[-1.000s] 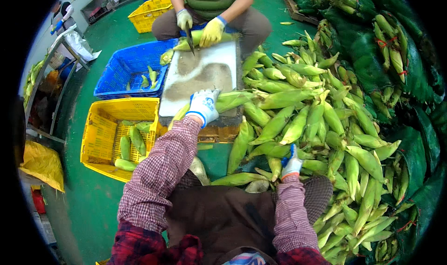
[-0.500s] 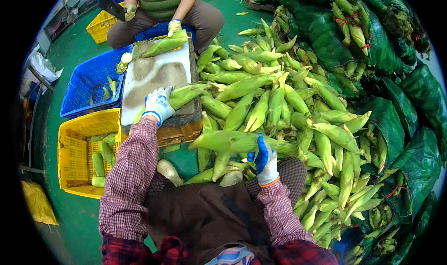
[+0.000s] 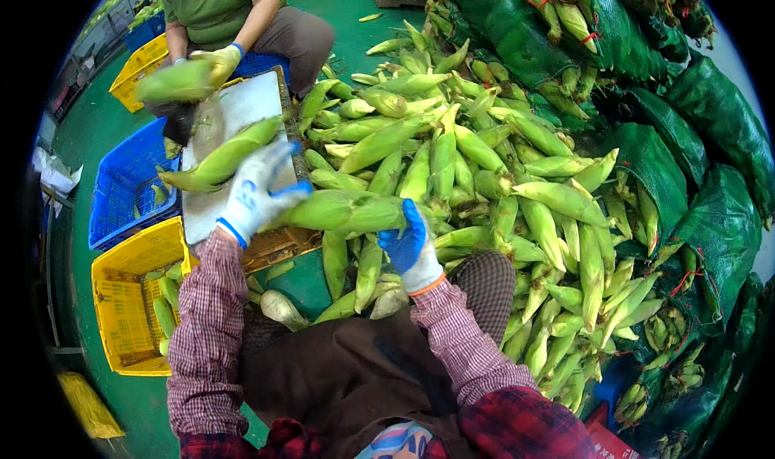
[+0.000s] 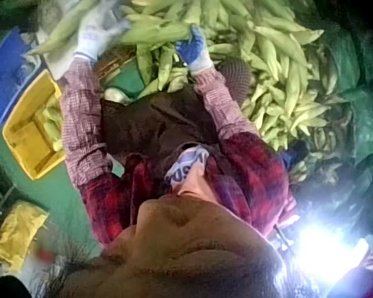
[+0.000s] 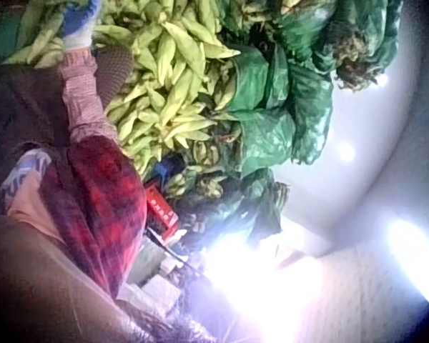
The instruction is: The person empties corn from green mesh bags onto the floor, then sits and shucks the corn by hand, placing the husked cobs into yellow crates. Another person nearby uses a knife to trim corn on a cutting board.
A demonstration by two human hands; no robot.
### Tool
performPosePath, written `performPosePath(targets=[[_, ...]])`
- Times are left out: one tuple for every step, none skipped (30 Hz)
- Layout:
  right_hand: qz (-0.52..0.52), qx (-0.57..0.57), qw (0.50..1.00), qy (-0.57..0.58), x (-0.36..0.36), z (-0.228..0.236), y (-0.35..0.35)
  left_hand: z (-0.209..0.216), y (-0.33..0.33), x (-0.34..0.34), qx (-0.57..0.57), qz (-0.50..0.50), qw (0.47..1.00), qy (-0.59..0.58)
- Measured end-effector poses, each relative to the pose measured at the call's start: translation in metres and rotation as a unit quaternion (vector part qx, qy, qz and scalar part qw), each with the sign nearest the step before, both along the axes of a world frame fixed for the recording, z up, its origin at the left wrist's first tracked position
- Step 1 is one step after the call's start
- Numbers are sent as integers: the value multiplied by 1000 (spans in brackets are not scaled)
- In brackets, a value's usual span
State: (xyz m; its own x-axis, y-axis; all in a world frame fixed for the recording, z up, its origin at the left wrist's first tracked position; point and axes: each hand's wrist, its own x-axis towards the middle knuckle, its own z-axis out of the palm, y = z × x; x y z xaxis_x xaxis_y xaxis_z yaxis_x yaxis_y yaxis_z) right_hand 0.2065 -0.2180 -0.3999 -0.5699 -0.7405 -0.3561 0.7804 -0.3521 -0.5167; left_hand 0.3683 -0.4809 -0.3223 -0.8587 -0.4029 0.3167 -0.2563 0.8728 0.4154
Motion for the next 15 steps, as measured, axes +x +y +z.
performPosePath(targets=[[13,15,1000,-7,-1,2,-6,5,18,0,-4,-61,997,-39],[15,8,1000,4,0,3,-12,10,32,1,34,-112,993,-32],[30,-20,999,23,-1,3,-17,15,43,1,15,-140,989,-53],[39,-29,998,35,-1,3,-22,19,48,3,-15,-109,991,-76],[49,-38,997,48,-2,2,-25,22,51,5,-50,-84,991,-89],[60,-27,997,41,-3,-1,-30,23,52,6,-42,-72,992,-95],[93,-92,991,14,-3,-6,-32,24,48,7,-35,-59,993,-101],[111,-116,987,-11,-4,-13,-34,23,43,8,-27,-44,993,-106],[133,-138,981,-35,-4,-22,-34,21,39,10,-34,-23,995,-89],[140,-182,973,-34,-4,-36,-40,17,33,9,-38,0,995,-90],[142,-139,980,1,-5,-50,-38,14,26,10,-47,19,995,-87],[146,-57,987,25,-7,-67,-36,10,21,12,-56,56,994,-79],[140,44,988,46,-7,-86,-33,6,13,14,-53,79,992,-78],[139,121,980,73,-3,-108,-25,3,5,15,-46,106,990,-87],[128,215,964,93,3,-132,-15,-1,-3,16,-36,134,986,-96]])
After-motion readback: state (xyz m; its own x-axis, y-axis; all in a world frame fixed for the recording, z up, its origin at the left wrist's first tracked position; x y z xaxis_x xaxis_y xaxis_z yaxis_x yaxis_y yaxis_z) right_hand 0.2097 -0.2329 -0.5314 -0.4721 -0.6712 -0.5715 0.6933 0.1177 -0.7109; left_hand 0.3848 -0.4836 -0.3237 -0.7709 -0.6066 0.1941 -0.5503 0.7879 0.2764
